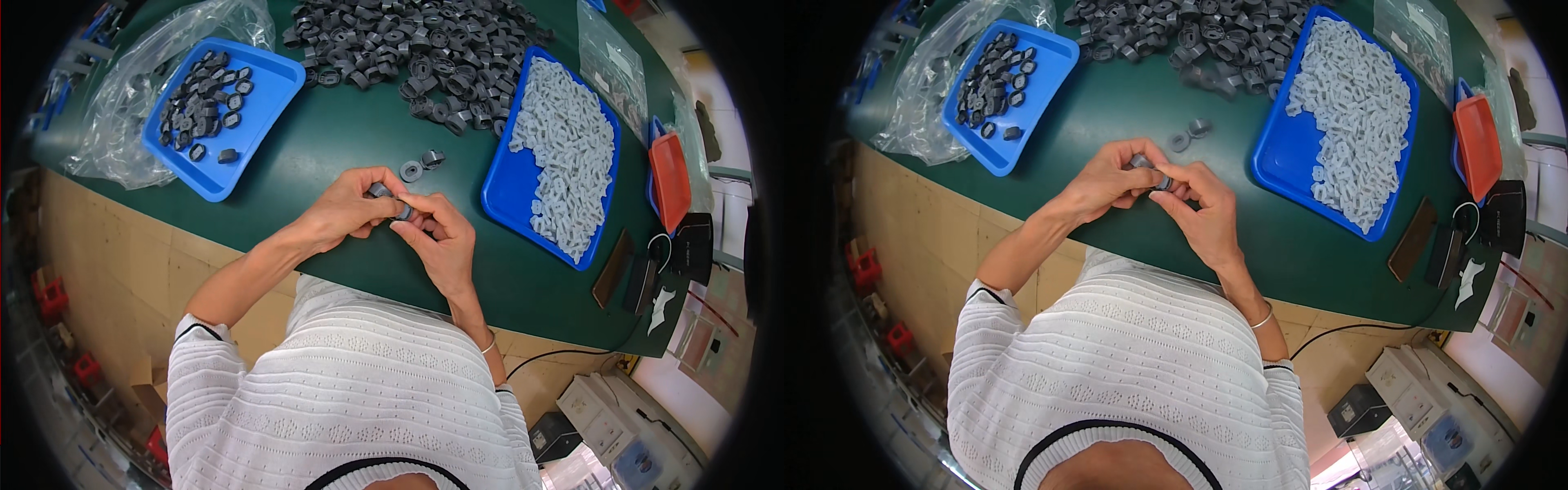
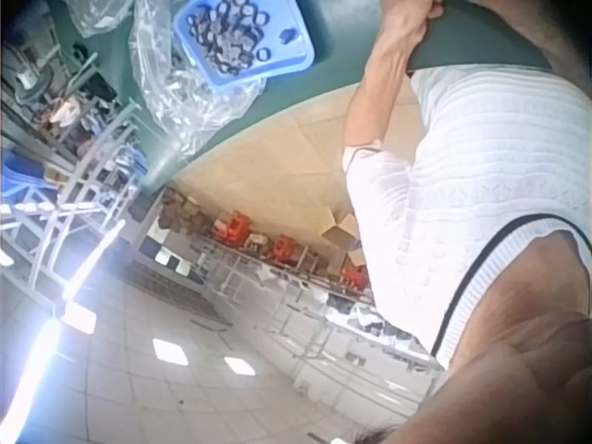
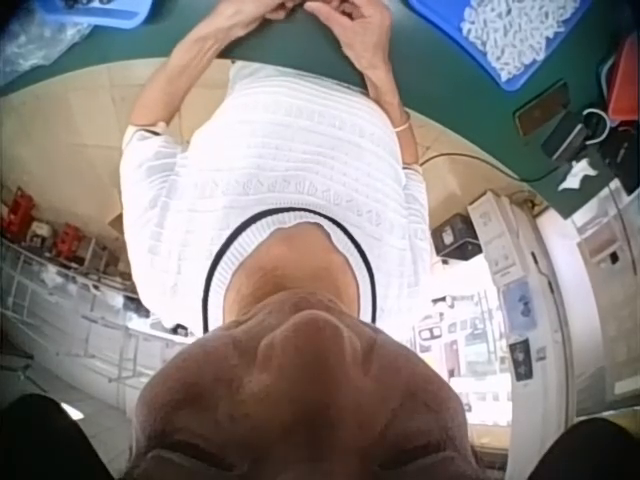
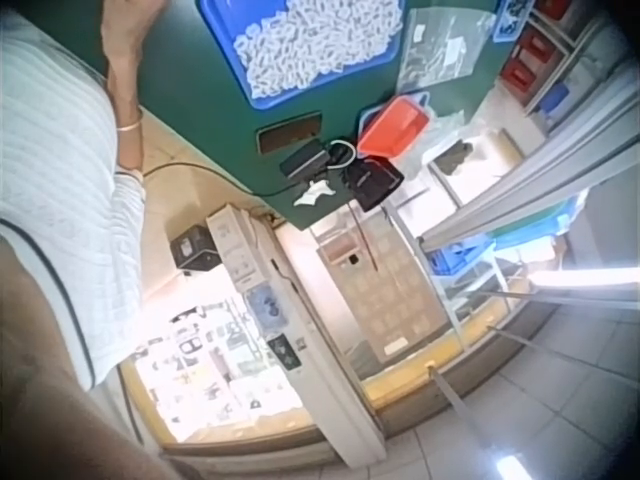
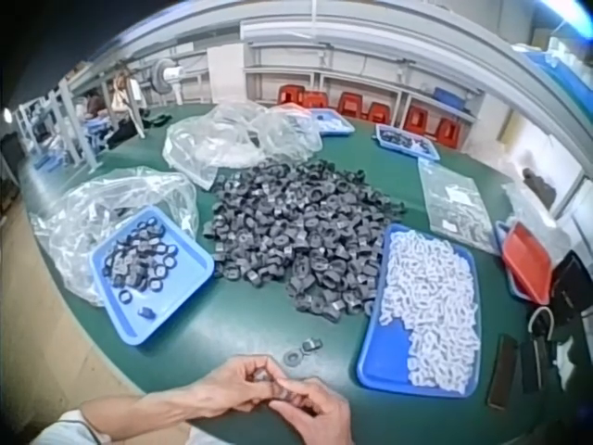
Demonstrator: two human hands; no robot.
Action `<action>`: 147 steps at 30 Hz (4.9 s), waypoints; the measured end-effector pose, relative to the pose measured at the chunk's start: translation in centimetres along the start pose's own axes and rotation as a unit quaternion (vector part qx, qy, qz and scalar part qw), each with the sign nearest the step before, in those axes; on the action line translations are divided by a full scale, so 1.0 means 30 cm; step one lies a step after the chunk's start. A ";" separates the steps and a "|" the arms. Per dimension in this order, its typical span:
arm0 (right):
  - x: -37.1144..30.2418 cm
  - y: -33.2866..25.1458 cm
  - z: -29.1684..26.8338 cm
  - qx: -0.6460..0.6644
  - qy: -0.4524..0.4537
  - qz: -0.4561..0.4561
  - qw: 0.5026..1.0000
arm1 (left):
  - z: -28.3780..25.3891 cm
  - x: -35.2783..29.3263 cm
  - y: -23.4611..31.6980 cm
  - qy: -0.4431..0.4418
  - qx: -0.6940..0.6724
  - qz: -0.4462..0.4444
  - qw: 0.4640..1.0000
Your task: The person assembles small grey plastic housings and white plastic inserts by hand on a workbench.
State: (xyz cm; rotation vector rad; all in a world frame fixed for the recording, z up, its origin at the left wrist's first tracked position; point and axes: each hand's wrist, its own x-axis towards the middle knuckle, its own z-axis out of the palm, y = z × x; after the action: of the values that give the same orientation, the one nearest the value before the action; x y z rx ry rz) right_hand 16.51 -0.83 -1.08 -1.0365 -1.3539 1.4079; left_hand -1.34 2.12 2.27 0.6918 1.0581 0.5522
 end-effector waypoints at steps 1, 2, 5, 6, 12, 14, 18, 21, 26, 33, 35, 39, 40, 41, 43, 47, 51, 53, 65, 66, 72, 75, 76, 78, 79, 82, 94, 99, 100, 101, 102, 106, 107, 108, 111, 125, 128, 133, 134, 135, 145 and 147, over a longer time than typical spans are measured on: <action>0.000 -0.002 -0.003 0.000 0.004 -0.001 1.000 | 0.005 -0.004 0.007 -0.003 0.002 0.000 1.000; 0.003 -0.005 -0.006 -0.011 -0.003 -0.011 1.000 | 0.011 -0.010 0.018 -0.002 0.007 -0.001 1.000; 0.008 -0.010 -0.011 -0.031 -0.016 -0.025 0.999 | 0.010 -0.013 0.026 -0.008 0.022 -0.003 1.000; 0.008 -0.012 -0.011 -0.040 -0.023 -0.030 0.999 | 0.007 -0.012 0.028 -0.015 0.031 -0.006 0.999; -0.002 -0.016 0.008 -0.035 -0.012 -0.044 0.998 | -0.017 0.000 0.014 -0.046 0.020 -0.007 0.999; -0.003 -0.001 0.013 -0.039 -0.009 -0.038 0.999 | -0.020 0.006 -0.002 -0.036 0.032 0.001 0.999; 0.003 0.008 0.001 -0.038 -0.024 0.002 0.999 | -0.016 0.011 0.000 -0.016 0.065 0.008 0.998; 0.020 0.000 -0.021 -0.016 -0.060 0.022 0.998 | -0.017 0.007 0.020 -0.038 0.056 -0.002 0.998; 0.020 -0.022 -0.030 -0.045 -0.076 0.026 0.996 | -0.030 0.017 0.012 -0.057 0.107 0.018 0.992; 0.018 -0.085 -0.032 -0.101 -0.079 -0.004 0.992 | -0.047 -0.043 0.047 -0.005 0.144 0.037 0.989; 0.031 -0.146 -0.107 -0.196 -0.011 -0.039 0.980 | -0.120 -0.111 0.104 0.104 0.192 0.128 0.967; 0.115 -0.164 -0.379 -0.427 0.183 -0.139 0.875 | -0.432 -0.211 0.170 0.385 0.316 0.316 0.808; 0.137 -0.173 -0.415 -0.465 0.182 -0.127 0.857 | -0.533 -0.225 0.168 0.369 0.324 0.335 0.804; 0.161 -0.165 -0.443 -0.501 0.172 -0.142 0.836 | -0.564 -0.231 0.178 0.382 0.368 0.311 0.788; 0.201 -0.145 -0.462 -0.536 0.161 -0.157 0.814 | -0.565 -0.231 0.186 0.394 0.411 0.287 0.770; 0.244 -0.115 -0.439 -0.573 0.097 -0.166 0.797 | -0.375 -0.127 0.153 0.370 0.352 0.381 0.771; 0.245 -0.082 -0.441 -0.617 0.063 -0.164 0.767 | -0.077 0.000 0.073 0.243 0.449 0.401 0.761; 0.239 -0.100 -0.420 -0.605 0.066 -0.169 0.776 | -0.019 0.057 0.018 0.217 0.485 0.409 0.742; 0.065 -0.149 -0.236 -0.018 0.067 0.036 0.997 | 0.015 0.072 -0.020 -0.067 -0.044 0.126 0.989; 0.057 -0.130 -0.214 0.025 0.065 0.030 0.997 | 0.024 0.071 -0.013 -0.069 -0.043 0.124 0.989; 0.050 -0.088 -0.144 0.099 0.079 -0.007 0.992 | 0.019 0.070 -0.041 -0.137 -0.201 0.083 0.966; 0.031 -0.098 -0.135 0.125 0.065 0.055 0.989 | 0.007 0.074 -0.050 -0.161 -0.222 0.083 0.958; 0.023 -0.096 -0.131 0.143 0.062 0.061 0.986 | 0.008 0.072 -0.048 -0.146 -0.207 0.090 0.963; 0.015 -0.095 -0.125 0.160 0.058 0.068 0.983 | 0.015 0.067 -0.045 -0.130 -0.194 0.097 0.968; 0.015 -0.096 -0.121 0.152 0.063 0.068 0.984 | 0.023 0.064 -0.044 -0.116 -0.195 0.100 0.969; 0.012 -0.081 -0.115 0.140 0.070 0.048 0.987 | 0.039 0.068 -0.061 -0.089 -0.173 0.119 0.974; 0.020 -0.100 -0.119 0.003 0.101 -0.009 0.995 | 0.081 0.076 -0.074 -0.023 -0.102 0.156 0.982; 0.011 -0.111 -0.117 0.035 0.103 0.007 0.994 | 0.092 0.079 -0.085 -0.020 -0.108 0.164 0.980; 0.012 -0.110 -0.121 -0.016 0.106 0.009 0.994 | 0.096 0.077 -0.087 -0.010 -0.118 0.161 0.980; 0.013 -0.110 -0.123 -0.067 0.109 0.011 0.992 | 0.100 0.077 -0.088 0.000 -0.128 0.158 0.979; 0.015 -0.115 -0.117 -0.066 0.111 0.011 0.992 | 0.103 0.077 -0.089 -0.001 -0.127 0.156 0.980; 0.022 -0.117 -0.109 -0.079 0.147 0.030 0.986 | 0.111 0.081 -0.095 0.012 -0.148 0.151 0.977; 0.022 -0.115 -0.111 -0.117 0.129 0.023 0.985 | 0.112 0.081 -0.096 0.013 -0.155 0.150 0.976; 0.022 -0.116 -0.111 -0.117 0.130 0.023 0.984 | 0.113 0.082 -0.097 0.011 -0.154 0.149 0.977; 0.024 -0.123 -0.107 -0.156 0.123 0.031 0.980 | 0.117 0.086 -0.105 0.025 -0.163 0.148 0.975; 0.035 -0.136 -0.097 -0.232 0.112 -0.007 0.966 | 0.123 0.092 -0.131 0.040 -0.111 0.194 0.974; 0.042 -0.137 -0.104 -0.257 0.094 -0.029 0.962 | 0.127 0.093 -0.138 0.043 -0.085 0.226 0.970; 0.054 -0.080 -0.111 -0.167 0.101 -0.002 0.981 | 0.142 0.086 -0.126 0.051 -0.079 0.247 0.964; 0.055 -0.071 -0.113 -0.089 0.102 0.040 0.990 | 0.146 0.085 -0.125 0.051 -0.092 0.246 0.964; 0.060 -0.072 -0.110 -0.090 0.103 0.039 0.990 | 0.148 0.085 -0.124 0.050 -0.091 0.247 0.963; 0.057 -0.012 -0.081 0.225 0.102 0.094 0.965 | 0.158 0.079 -0.151 0.045 -0.089 0.296 0.950; 0.059 -0.011 -0.067 0.241 0.098 0.097 0.961 | 0.158 0.078 -0.157 0.049 -0.082 0.303 0.948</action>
State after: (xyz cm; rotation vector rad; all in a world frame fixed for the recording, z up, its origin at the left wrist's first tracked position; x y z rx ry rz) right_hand 18.04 1.39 -0.84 -0.9626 -0.7268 1.6249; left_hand 4.31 -0.52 -1.08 0.8483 0.8671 1.2032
